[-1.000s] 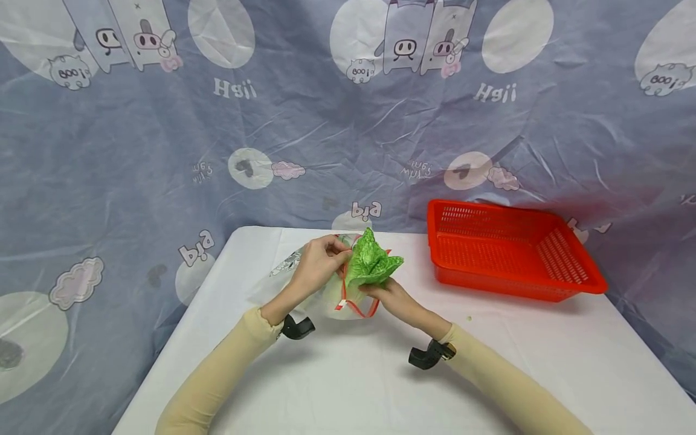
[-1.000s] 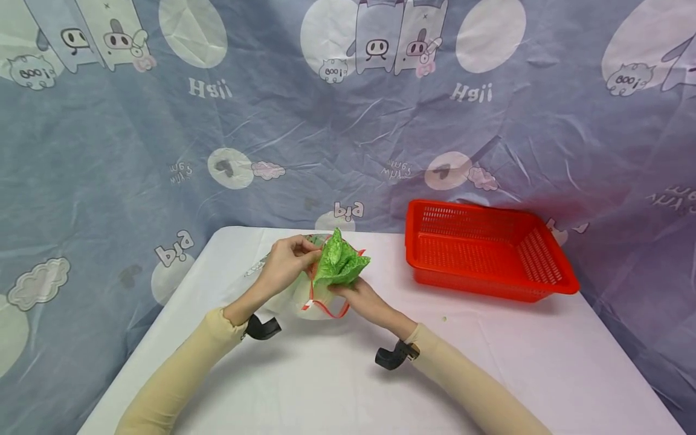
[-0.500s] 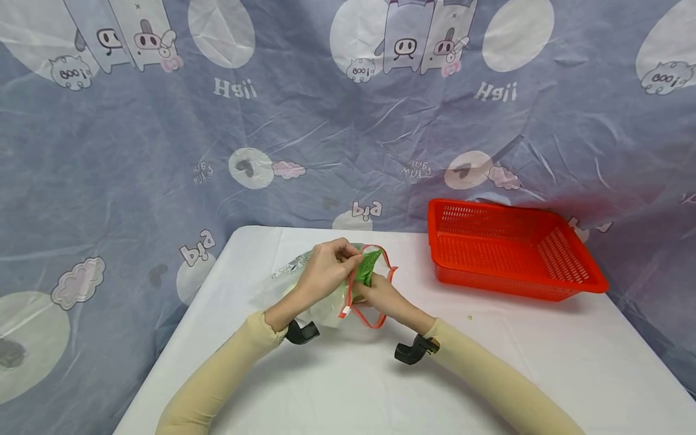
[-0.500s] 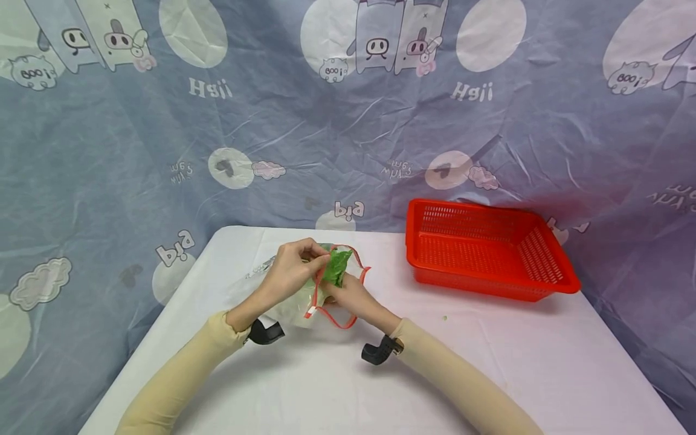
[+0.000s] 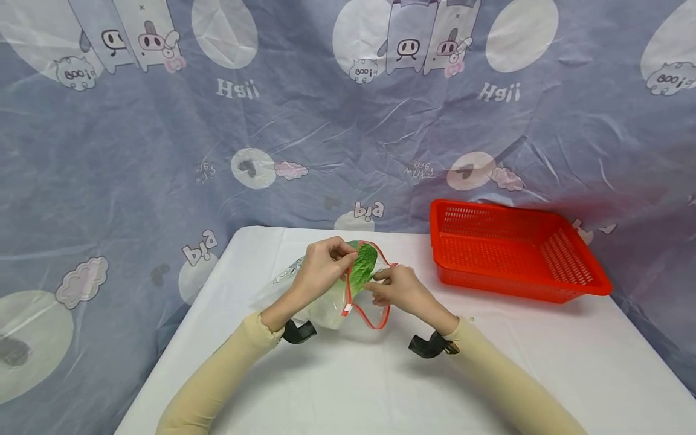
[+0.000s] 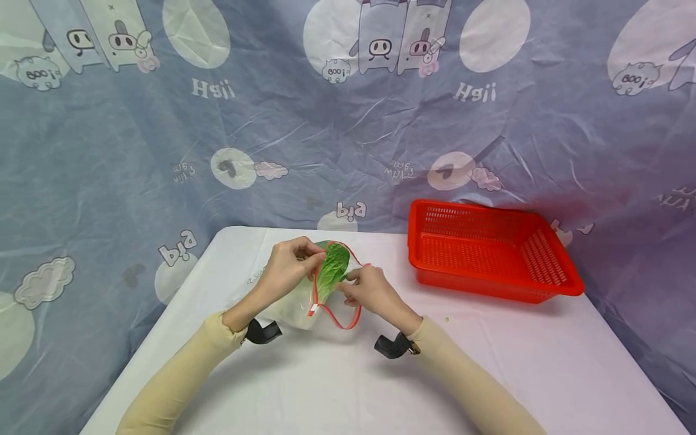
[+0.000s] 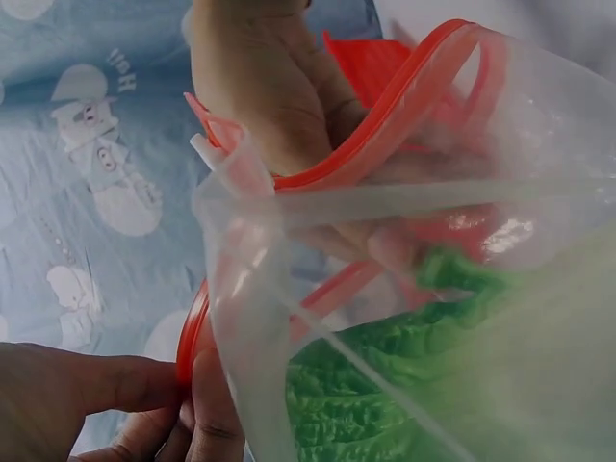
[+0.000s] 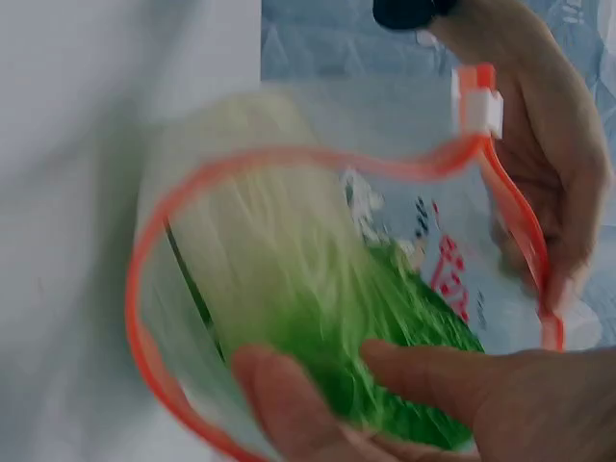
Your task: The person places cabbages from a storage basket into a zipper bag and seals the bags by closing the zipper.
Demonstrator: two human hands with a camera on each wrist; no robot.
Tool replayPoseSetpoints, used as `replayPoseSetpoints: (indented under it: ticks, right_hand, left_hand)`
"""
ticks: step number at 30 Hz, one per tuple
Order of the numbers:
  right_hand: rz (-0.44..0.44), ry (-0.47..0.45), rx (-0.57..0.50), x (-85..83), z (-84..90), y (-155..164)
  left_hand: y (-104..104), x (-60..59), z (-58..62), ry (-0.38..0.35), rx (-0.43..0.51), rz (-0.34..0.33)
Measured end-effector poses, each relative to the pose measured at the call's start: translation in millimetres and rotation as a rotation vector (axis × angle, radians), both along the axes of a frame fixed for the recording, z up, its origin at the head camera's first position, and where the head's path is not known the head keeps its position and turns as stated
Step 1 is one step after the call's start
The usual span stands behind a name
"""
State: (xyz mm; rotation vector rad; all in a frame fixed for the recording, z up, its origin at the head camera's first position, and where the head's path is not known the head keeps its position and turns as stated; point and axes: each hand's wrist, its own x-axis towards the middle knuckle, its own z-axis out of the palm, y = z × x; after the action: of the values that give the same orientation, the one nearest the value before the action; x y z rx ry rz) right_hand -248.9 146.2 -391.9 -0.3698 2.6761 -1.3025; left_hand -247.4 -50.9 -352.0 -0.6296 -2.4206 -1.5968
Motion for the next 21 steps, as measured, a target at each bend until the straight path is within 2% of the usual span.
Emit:
replayPoseSetpoints:
  ticks: [5, 7, 9, 13, 16, 18, 21]
  right_hand:
    - [-0.180, 0.242, 0.171, -8.4, 4.2, 19.0]
    - [-0.214, 0.296, 0.181, -13.9, 1.9, 23.8]
    - [-0.198, 0.284, 0.099, -18.6, -0.8, 27.2]
    - [-0.150, 0.162, -0.233, -23.2, -1.2, 29.3]
    - [-0.165, 0.132, -0.428, -23.2, 4.4, 27.9]
    - [-0.176, 0.112, -0.528, -22.2, 9.8, 26.5]
    - [-0.186, 0.086, -0.626, -20.4, 16.8, 25.3]
  left_hand:
    - [-3.0, 0.5, -0.6, 0.006, 0.009, 0.005]
    - [-3.9, 0.5, -1.0, 0.009, 0.014, 0.003]
    - [-5.1, 0.4, -1.3, 0.012, 0.016, 0.007]
    - [-9.6, 0.4, 0.3, 0.027, 0.016, 0.039]
    - [-14.4, 0.6, 3.3, 0.035, 0.019, 0.061]
    - [-17.5, 1.7, 5.0, 0.034, 0.015, 0.065]
    - [-21.8, 7.8, 4.6, 0.045, -0.023, 0.050]
